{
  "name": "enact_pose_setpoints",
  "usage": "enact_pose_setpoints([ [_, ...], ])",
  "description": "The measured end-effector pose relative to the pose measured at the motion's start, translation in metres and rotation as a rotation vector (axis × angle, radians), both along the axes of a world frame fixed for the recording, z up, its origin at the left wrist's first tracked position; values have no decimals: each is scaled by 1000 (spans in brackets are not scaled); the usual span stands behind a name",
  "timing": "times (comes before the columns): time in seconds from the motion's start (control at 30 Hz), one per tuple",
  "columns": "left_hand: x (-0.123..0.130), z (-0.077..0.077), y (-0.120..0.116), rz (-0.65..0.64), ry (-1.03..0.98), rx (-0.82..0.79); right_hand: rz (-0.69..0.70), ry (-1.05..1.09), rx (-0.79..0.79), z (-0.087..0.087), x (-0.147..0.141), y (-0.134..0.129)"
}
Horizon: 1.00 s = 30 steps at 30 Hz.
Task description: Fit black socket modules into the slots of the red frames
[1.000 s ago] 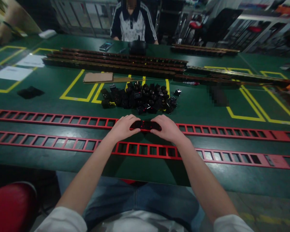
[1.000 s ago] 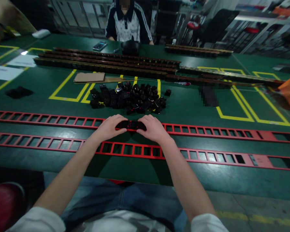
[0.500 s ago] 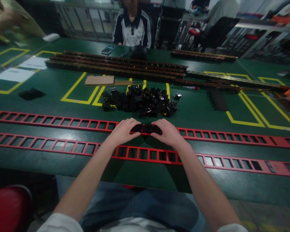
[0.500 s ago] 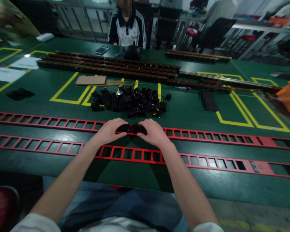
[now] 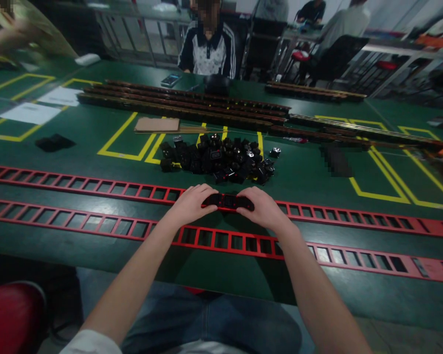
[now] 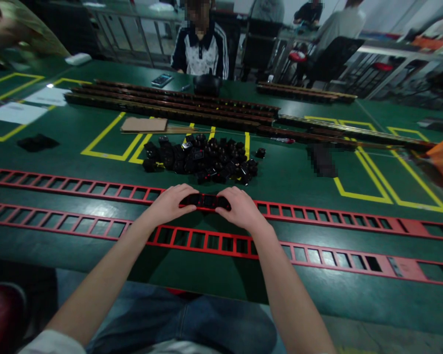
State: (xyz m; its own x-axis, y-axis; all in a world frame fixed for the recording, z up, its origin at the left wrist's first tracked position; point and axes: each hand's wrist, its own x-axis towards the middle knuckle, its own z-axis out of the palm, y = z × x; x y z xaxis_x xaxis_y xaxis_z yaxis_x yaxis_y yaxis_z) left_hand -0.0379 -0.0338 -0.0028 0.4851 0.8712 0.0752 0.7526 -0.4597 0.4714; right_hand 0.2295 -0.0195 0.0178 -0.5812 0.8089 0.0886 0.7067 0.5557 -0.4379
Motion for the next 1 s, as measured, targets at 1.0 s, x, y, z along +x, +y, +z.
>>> enact_pose_setpoints([
  [1.0, -1, -2, -1, 13, -21, -3, -40, -29, -60, 5, 7, 1],
])
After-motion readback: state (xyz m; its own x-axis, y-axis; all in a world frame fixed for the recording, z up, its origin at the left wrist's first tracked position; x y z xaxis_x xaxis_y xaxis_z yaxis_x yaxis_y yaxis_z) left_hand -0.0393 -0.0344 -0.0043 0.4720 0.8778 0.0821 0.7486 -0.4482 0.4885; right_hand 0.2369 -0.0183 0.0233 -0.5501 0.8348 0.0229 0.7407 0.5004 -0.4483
